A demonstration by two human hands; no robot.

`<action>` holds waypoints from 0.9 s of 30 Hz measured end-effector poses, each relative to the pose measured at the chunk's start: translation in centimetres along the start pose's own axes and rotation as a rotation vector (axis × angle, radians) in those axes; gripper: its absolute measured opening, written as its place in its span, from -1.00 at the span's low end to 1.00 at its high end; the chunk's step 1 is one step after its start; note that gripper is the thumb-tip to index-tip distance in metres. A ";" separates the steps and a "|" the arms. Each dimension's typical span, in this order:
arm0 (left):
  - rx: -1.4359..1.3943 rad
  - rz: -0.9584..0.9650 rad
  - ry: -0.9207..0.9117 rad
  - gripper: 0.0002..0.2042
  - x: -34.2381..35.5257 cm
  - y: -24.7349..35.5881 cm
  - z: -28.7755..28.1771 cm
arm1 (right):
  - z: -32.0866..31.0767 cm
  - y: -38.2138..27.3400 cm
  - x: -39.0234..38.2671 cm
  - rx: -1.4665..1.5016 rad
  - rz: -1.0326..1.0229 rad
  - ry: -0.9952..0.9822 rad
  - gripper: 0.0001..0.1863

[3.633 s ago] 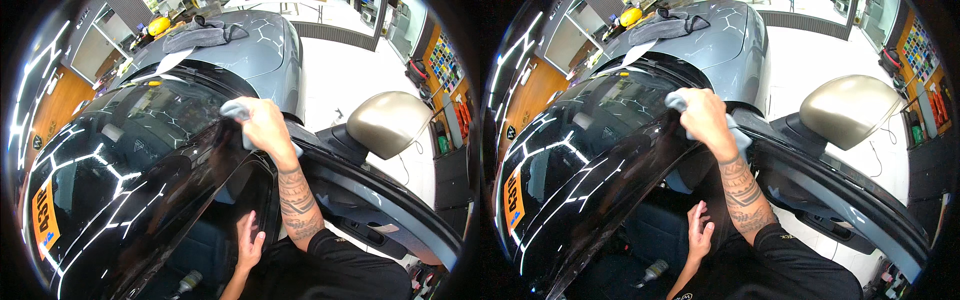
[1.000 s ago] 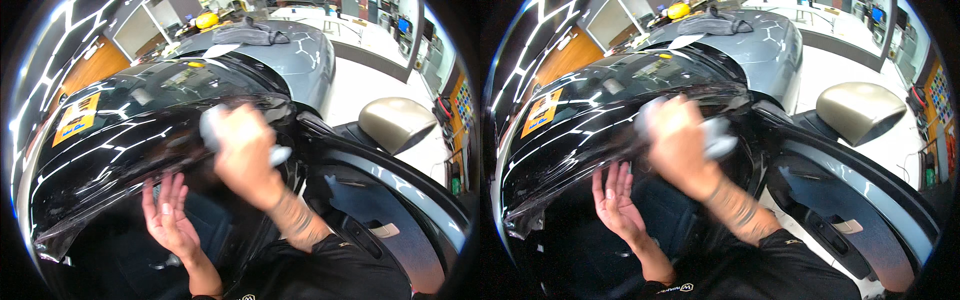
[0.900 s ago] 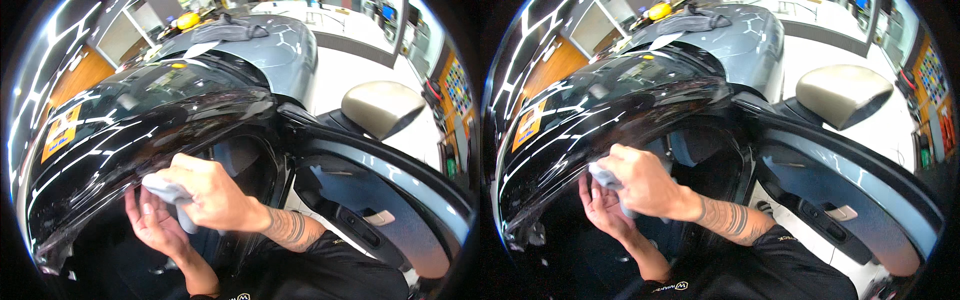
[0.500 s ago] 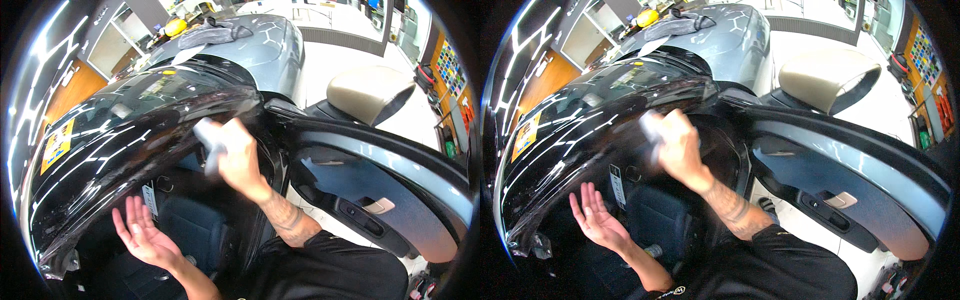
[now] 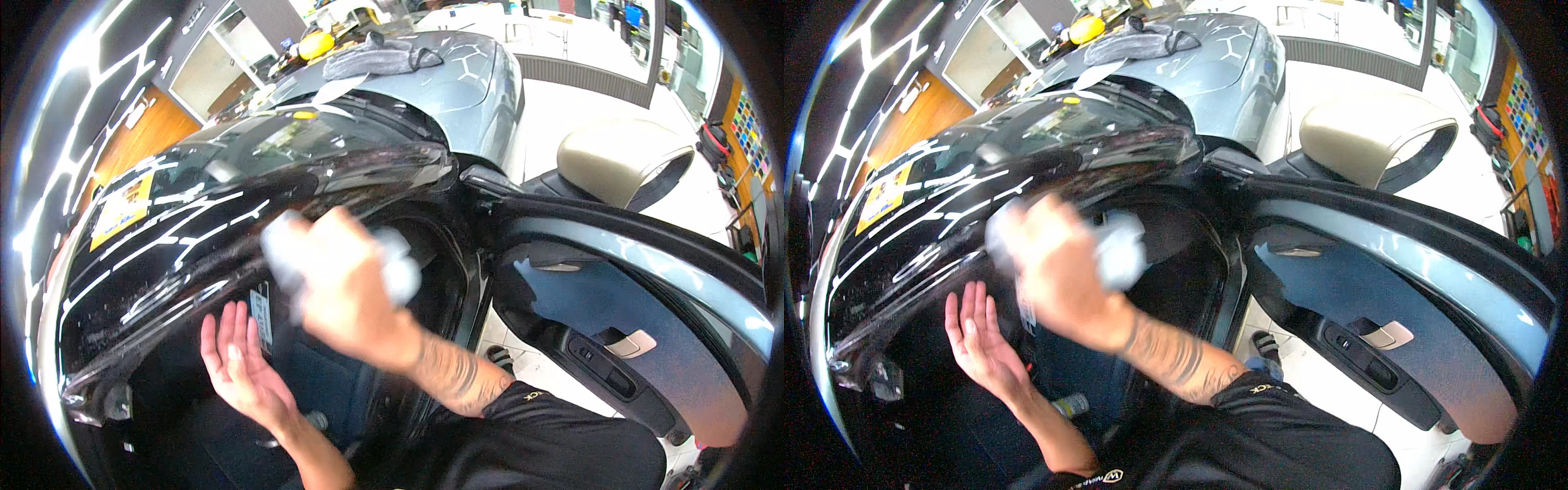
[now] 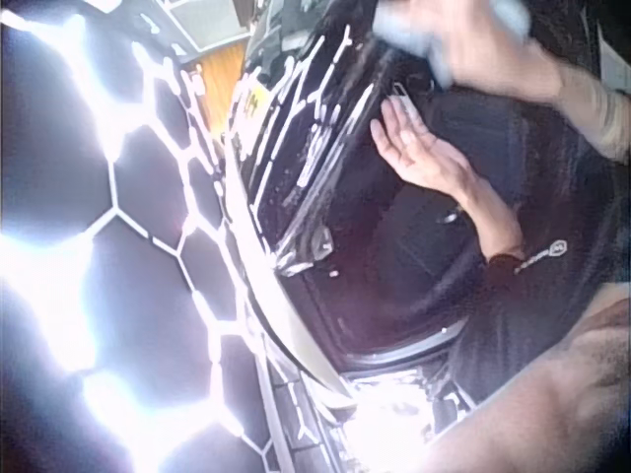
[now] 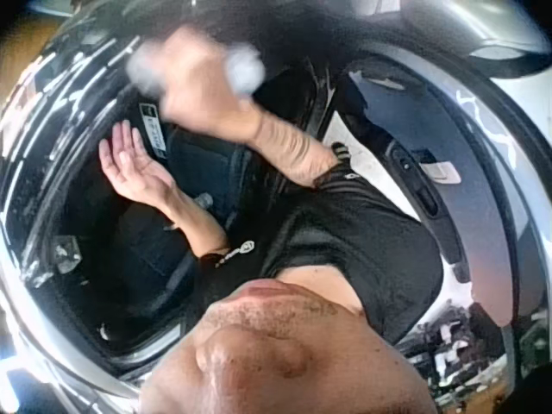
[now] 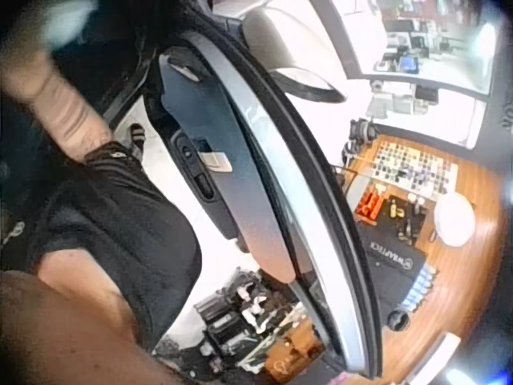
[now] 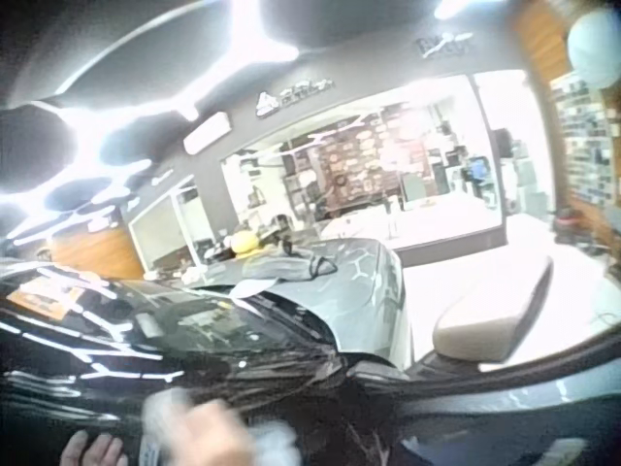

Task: The person applies a transparent protective film to the roof of a car. They use a spray bottle to wet the surface and a cloth to smooth the film, removing air bubbles and excess liquid. The person also uses a squeegee tool to press the film firmly onto the curved surface.

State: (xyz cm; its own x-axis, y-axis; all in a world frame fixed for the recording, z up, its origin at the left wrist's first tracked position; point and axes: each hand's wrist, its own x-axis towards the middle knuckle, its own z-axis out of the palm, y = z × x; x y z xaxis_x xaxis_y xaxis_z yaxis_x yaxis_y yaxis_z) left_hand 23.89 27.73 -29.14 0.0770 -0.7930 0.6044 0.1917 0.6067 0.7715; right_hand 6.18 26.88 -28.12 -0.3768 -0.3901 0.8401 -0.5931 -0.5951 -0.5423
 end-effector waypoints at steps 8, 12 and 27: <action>-0.004 0.053 0.042 -0.51 0.2 2.4 -1.3 | -4.5 6.2 2.8 0.054 0.161 0.022 -0.75; -0.063 0.167 0.041 -0.46 1.2 4.1 0.3 | 0.6 1.3 3.9 -0.404 -0.007 -0.043 -0.83; -0.117 0.481 0.603 -0.53 5.0 9.1 -3.4 | -4.9 4.2 6.1 0.172 0.198 -0.149 -0.76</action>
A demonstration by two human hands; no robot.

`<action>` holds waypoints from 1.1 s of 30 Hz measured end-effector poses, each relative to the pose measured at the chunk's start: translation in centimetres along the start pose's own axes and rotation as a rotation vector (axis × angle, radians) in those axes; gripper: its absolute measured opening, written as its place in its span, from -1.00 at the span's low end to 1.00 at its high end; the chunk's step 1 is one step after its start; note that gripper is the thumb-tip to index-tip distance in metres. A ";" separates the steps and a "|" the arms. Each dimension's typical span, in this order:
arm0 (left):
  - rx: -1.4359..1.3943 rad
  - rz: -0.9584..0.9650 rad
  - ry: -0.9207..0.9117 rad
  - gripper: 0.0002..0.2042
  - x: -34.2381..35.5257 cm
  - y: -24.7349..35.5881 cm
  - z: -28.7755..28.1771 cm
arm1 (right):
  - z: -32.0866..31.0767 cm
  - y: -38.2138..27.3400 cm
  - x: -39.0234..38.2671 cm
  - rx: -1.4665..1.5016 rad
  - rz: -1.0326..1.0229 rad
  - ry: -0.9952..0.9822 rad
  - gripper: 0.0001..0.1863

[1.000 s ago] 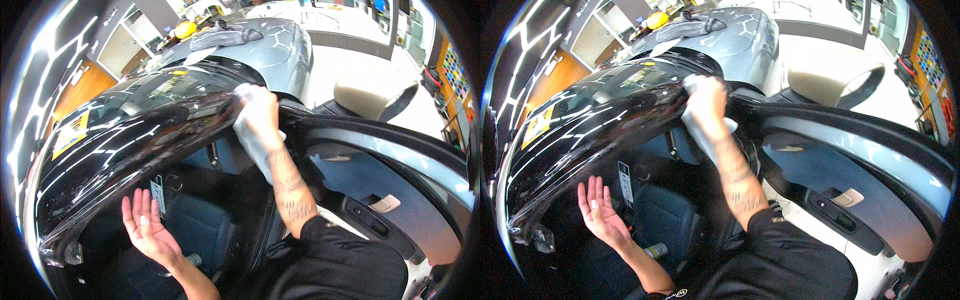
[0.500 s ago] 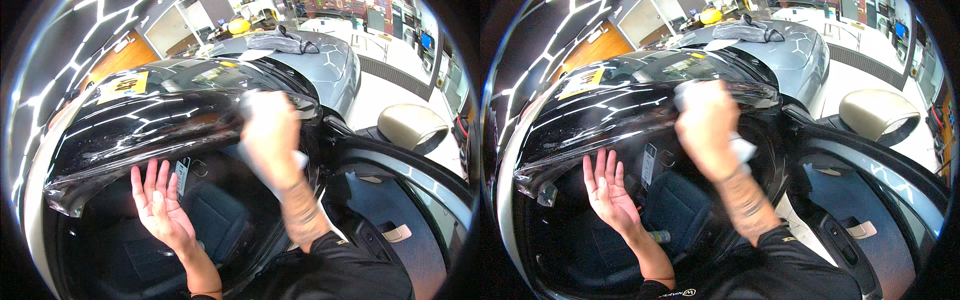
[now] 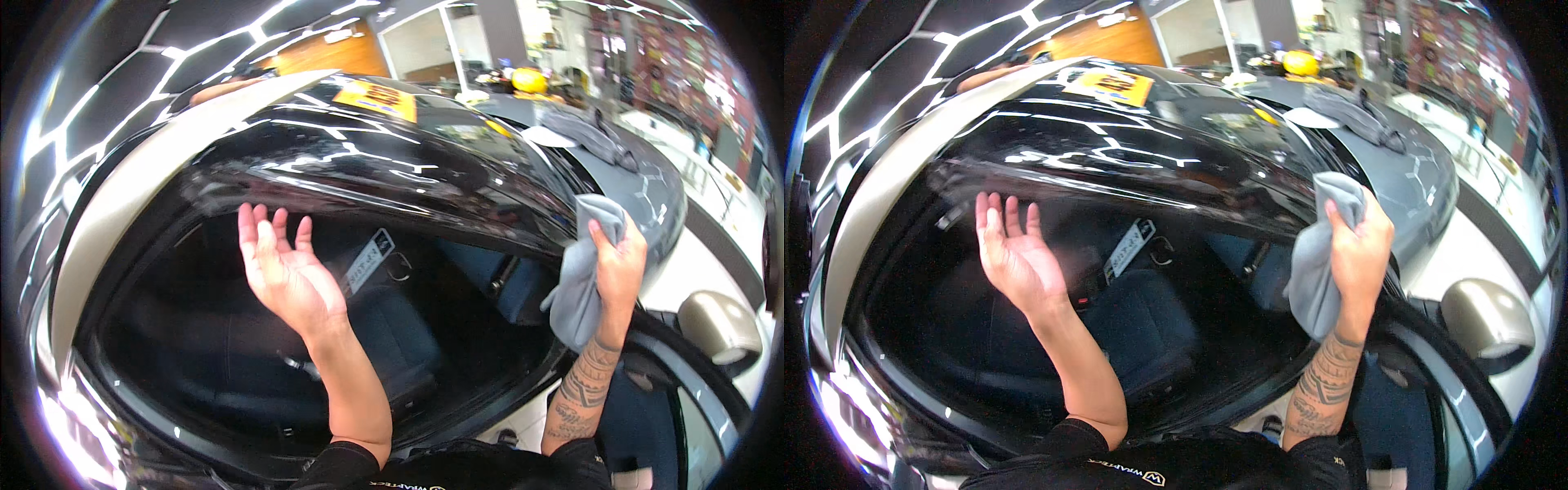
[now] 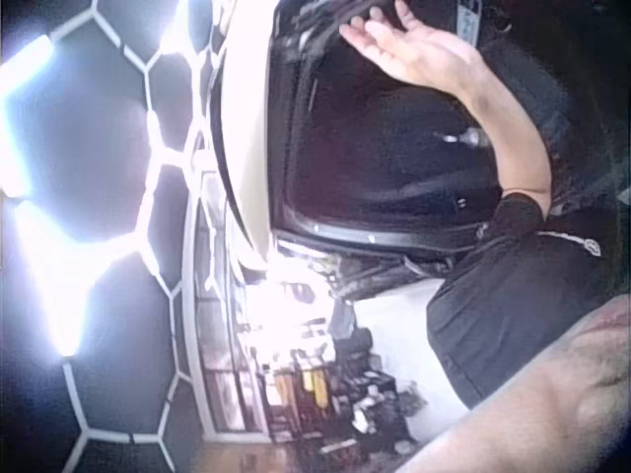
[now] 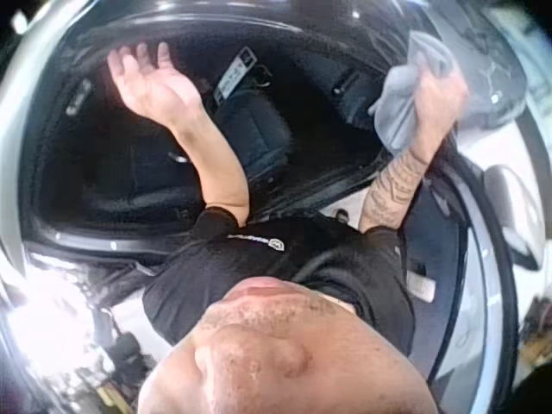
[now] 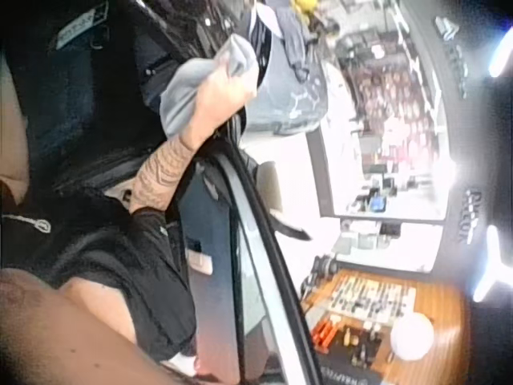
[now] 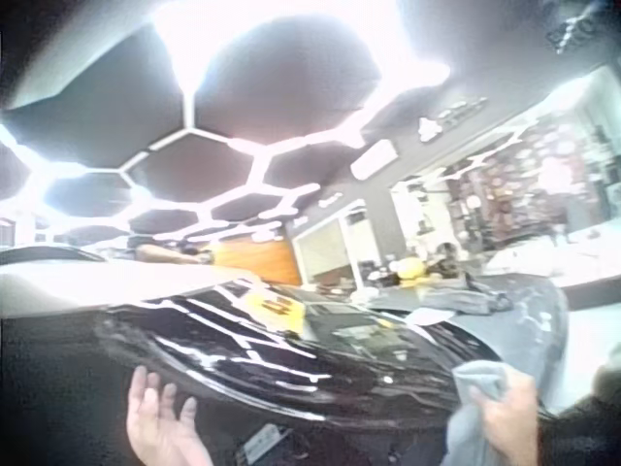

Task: The person applies a transparent protective film to the roof of a car. They use a spray bottle to wet the surface and a cloth to smooth the film, removing air bubbles and excess liquid. The person also uses a squeegee tool to press the film firmly onto the curved surface.

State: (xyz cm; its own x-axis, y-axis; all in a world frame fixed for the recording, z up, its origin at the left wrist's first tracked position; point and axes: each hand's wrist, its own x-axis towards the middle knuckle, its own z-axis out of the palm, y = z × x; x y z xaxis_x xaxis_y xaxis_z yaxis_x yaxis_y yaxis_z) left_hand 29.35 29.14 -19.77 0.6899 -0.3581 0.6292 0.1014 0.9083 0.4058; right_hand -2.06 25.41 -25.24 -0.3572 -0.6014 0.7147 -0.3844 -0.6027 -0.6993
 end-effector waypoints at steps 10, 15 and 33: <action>0.248 0.076 0.218 -0.82 4.8 2.4 -1.6 | 2.8 1.1 2.1 0.159 0.012 -0.221 -0.75; -0.030 0.096 0.005 -0.78 5.9 3.5 -2.1 | 2.8 1.5 2.9 0.228 0.043 -0.266 -0.74; -0.098 -0.417 -0.252 -0.92 -5.5 -4.1 2.9 | 3.7 1.7 2.3 -0.022 -0.136 -0.128 -0.76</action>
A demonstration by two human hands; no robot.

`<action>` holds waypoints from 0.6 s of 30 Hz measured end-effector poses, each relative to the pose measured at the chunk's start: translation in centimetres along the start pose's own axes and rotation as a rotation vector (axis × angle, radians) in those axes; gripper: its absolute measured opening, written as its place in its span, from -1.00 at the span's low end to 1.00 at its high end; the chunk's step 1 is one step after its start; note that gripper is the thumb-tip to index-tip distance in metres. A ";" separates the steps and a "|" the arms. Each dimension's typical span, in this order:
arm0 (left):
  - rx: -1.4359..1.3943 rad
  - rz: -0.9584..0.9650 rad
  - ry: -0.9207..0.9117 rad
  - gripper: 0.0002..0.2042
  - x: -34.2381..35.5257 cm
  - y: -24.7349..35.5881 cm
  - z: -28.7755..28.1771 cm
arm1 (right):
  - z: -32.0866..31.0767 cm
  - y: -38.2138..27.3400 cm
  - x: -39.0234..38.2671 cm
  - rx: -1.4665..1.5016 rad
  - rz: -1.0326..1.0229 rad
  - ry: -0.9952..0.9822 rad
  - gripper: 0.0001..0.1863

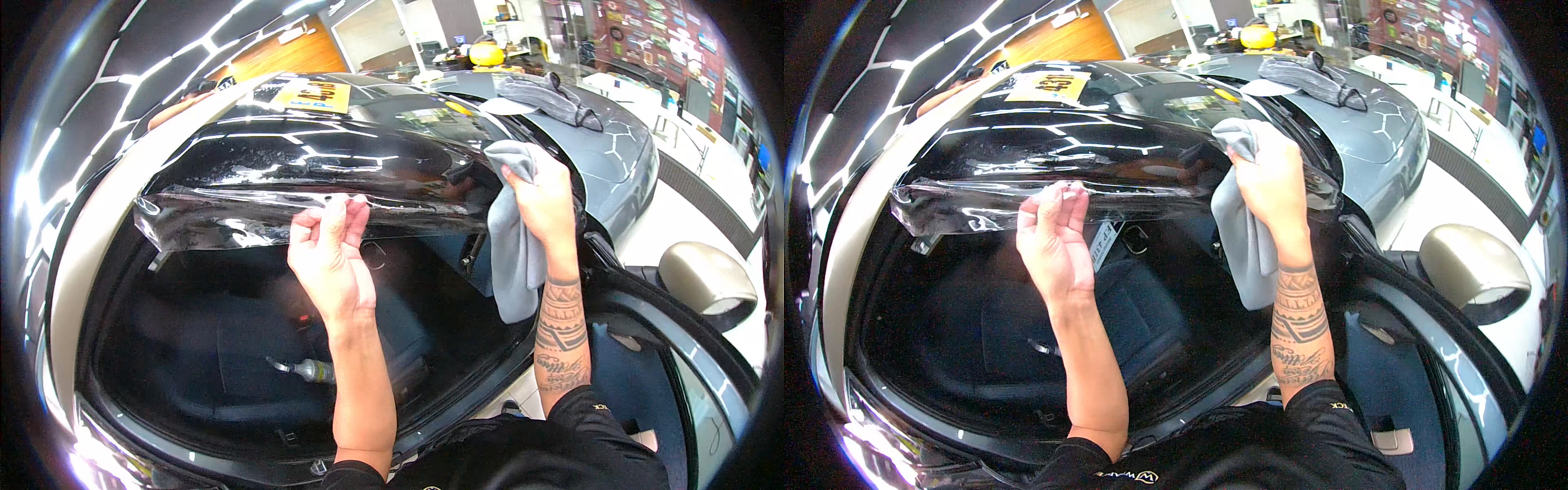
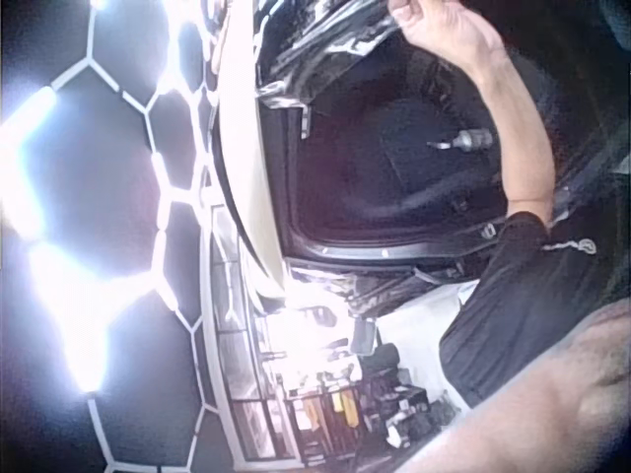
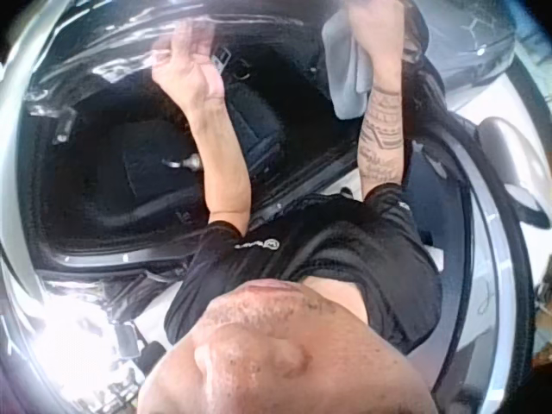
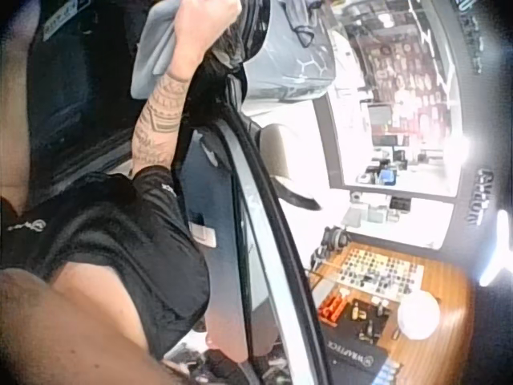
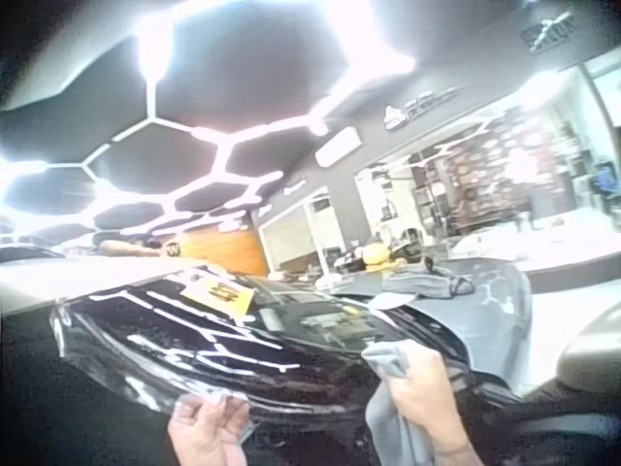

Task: The person applies a transparent protective film to the roof of a car. They use a spray bottle to wet the surface and a cloth to smooth the film, removing air bubbles and excess liquid. The person also uses a squeegee tool to press the film firmly onto the curved surface.

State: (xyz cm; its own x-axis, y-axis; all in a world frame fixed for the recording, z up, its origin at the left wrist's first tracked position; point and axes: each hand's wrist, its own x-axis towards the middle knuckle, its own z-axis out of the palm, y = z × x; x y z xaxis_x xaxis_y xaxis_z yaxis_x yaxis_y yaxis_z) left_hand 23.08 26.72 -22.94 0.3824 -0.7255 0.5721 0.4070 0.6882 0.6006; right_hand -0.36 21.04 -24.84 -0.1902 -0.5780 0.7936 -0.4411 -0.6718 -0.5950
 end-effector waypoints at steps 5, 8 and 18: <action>-0.130 0.066 -0.078 -0.90 -0.1 -0.4 0.1 | 0.0 -1.1 -0.4 0.038 0.000 0.030 -0.75; -0.139 0.095 -0.098 -0.89 0.0 -0.4 -0.2 | 0.1 -1.0 -0.2 0.035 -0.003 0.035 -0.77; -0.086 0.073 -0.054 -0.89 -0.3 0.3 0.3 | 0.4 -0.9 -0.2 -0.086 -0.022 0.076 -0.81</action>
State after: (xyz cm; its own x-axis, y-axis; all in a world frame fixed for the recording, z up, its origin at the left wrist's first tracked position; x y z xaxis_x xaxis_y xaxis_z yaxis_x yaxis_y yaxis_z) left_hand 22.86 27.10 -22.79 0.3691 -0.6705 0.6436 0.4504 0.7348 0.5072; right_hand 0.41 21.60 -24.54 -0.2446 -0.5245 0.8155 -0.5189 -0.6397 -0.5671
